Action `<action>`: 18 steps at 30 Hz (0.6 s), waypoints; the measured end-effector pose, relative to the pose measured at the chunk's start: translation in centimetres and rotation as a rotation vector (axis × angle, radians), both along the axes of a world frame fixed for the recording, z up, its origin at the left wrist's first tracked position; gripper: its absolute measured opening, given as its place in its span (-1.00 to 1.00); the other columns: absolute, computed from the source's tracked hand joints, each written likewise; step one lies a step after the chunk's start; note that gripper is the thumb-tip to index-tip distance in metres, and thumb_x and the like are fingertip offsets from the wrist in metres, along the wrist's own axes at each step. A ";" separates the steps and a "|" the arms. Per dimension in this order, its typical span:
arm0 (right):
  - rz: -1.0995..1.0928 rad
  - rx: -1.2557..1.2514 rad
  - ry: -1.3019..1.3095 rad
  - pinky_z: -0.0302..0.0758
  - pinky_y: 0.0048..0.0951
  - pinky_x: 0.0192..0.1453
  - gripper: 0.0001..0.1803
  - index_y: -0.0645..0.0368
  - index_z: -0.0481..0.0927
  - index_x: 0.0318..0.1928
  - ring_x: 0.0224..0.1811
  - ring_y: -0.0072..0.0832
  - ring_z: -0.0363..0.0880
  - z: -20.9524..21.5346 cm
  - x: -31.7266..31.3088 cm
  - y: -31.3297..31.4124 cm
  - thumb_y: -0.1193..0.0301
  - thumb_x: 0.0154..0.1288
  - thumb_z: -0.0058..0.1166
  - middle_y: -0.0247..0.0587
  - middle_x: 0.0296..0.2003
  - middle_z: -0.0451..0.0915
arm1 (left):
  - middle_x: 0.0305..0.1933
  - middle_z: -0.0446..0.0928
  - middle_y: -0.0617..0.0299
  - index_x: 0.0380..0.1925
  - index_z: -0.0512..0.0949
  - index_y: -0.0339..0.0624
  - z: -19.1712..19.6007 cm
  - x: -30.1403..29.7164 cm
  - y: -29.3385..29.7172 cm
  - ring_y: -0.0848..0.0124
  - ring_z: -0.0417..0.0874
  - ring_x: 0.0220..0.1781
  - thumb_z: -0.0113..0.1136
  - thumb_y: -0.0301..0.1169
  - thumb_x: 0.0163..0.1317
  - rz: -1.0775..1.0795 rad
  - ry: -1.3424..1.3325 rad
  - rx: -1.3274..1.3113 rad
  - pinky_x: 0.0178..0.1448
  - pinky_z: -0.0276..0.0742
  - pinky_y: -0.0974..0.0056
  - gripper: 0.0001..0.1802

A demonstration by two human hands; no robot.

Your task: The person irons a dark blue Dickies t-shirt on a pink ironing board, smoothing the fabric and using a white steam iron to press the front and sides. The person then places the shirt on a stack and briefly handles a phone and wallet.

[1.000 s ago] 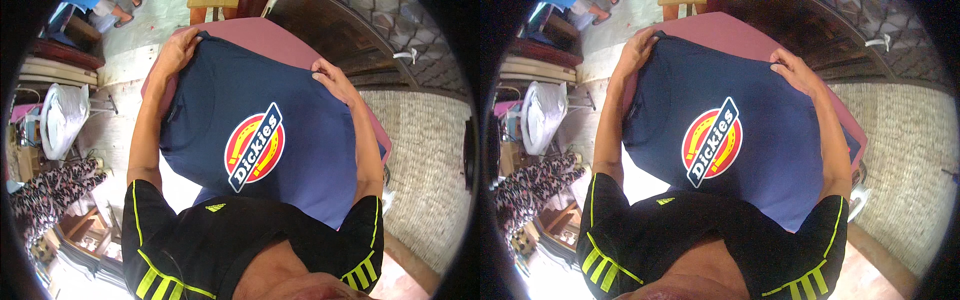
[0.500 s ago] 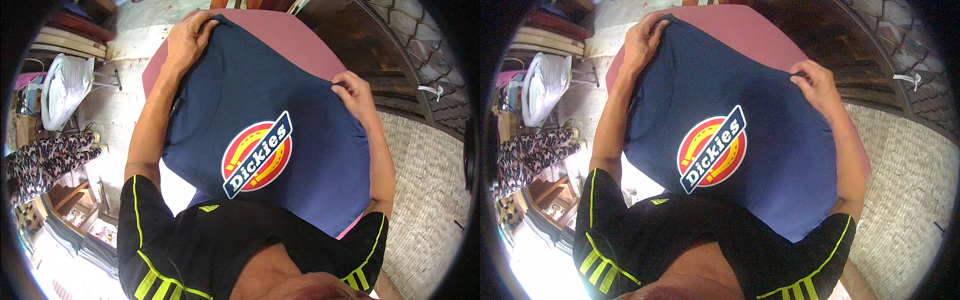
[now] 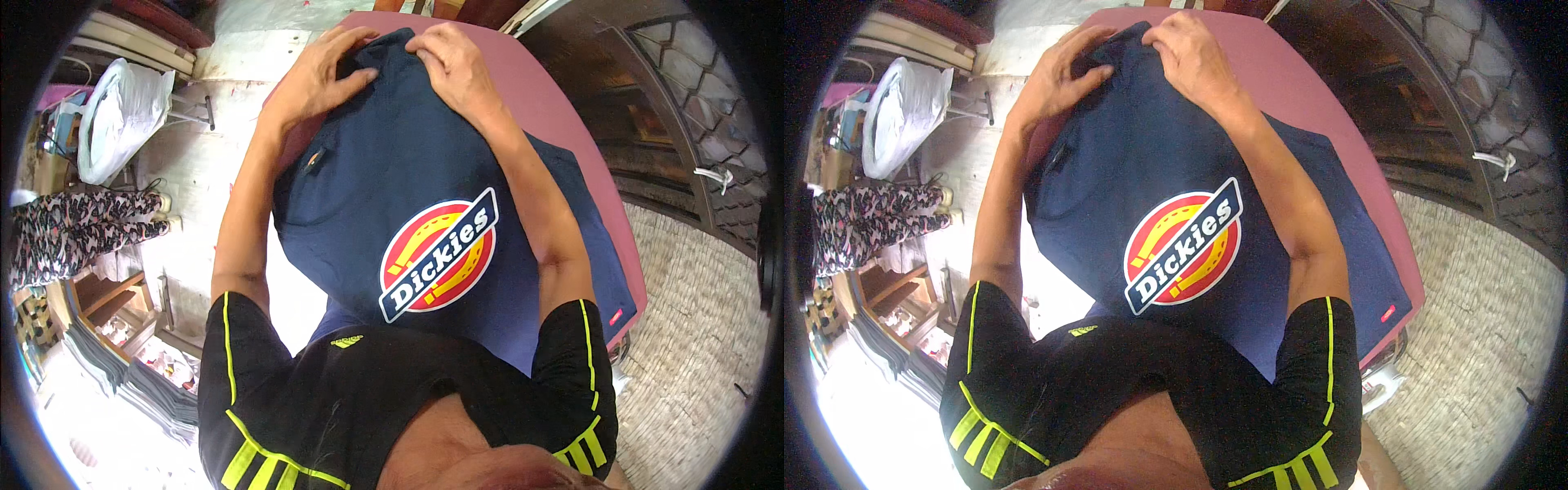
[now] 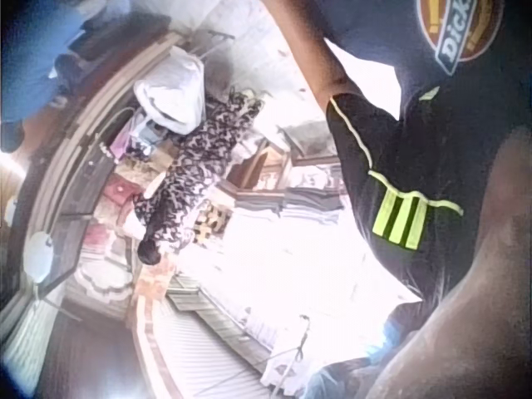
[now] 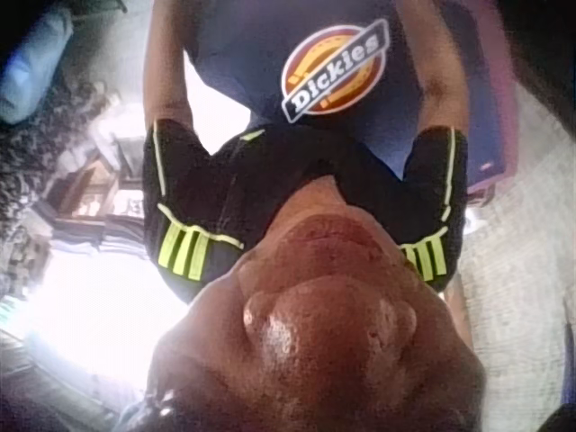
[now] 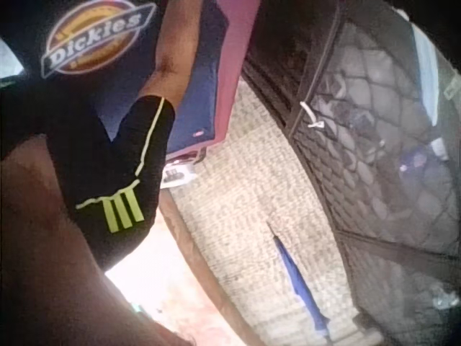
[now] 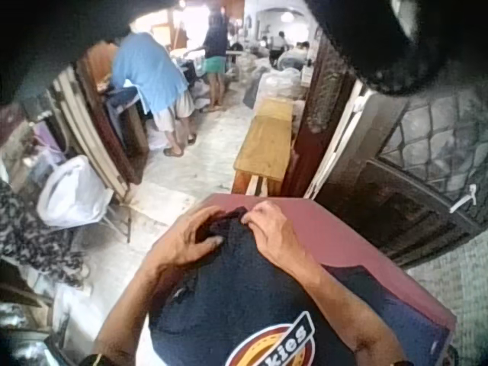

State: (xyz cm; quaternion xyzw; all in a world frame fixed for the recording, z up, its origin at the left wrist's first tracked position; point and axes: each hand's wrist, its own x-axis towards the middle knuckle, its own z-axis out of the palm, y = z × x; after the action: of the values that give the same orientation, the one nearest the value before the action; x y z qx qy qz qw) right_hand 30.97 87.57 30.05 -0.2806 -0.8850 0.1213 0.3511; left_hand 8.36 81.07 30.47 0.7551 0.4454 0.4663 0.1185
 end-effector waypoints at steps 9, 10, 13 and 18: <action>0.100 -0.156 0.029 0.49 -0.20 0.08 -0.76 0.23 0.61 -0.08 -0.03 -0.09 0.58 0.2 -3.6 2.5 0.54 0.22 0.15 -0.02 -0.16 0.62 | -0.18 0.61 0.11 -0.14 0.64 -0.28 -1.1 -0.3 -2.1 0.27 0.67 -0.14 0.17 -0.57 0.15 0.292 -0.146 -0.209 -0.02 0.56 0.27 -0.74; 0.103 -0.106 0.108 0.50 -0.16 0.01 -0.84 0.26 0.61 -0.19 -0.09 -0.04 0.57 -0.3 -3.8 2.4 0.56 0.18 0.16 -0.03 -0.24 0.62 | -0.09 0.60 0.10 -0.08 0.63 -0.24 -1.2 -0.5 -2.0 0.24 0.65 -0.04 0.20 -0.53 0.16 0.295 -0.108 -0.259 0.05 0.54 0.23 -0.71; 0.046 0.015 0.073 0.49 -0.12 -0.02 -0.86 0.27 0.57 -0.22 -0.12 0.00 0.55 0.2 -4.8 1.7 0.54 0.19 0.16 0.00 -0.26 0.57 | -0.17 0.57 0.01 -0.23 0.61 -0.22 -0.7 -0.3 -2.5 0.10 0.61 -0.14 0.17 -0.53 0.14 0.287 -0.178 -0.266 -0.05 0.51 0.13 -0.83; -0.046 0.060 -0.058 0.48 -0.11 -0.02 -0.85 0.27 0.54 -0.19 -0.10 0.04 0.52 0.3 -4.9 1.9 0.47 0.26 0.10 0.08 -0.21 0.51 | -0.26 0.53 -0.07 -0.32 0.59 -0.27 -0.2 -1.5 -1.8 -0.04 0.58 -0.22 0.13 -0.54 0.15 0.162 -0.014 -0.160 -0.14 0.49 0.06 -0.89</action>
State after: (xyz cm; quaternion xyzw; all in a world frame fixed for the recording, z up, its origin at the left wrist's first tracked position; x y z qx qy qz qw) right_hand 26.06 89.50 30.39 -0.2938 -0.8914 0.0786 0.3360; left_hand 6.86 79.31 30.26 0.7015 0.5400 0.4425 0.1435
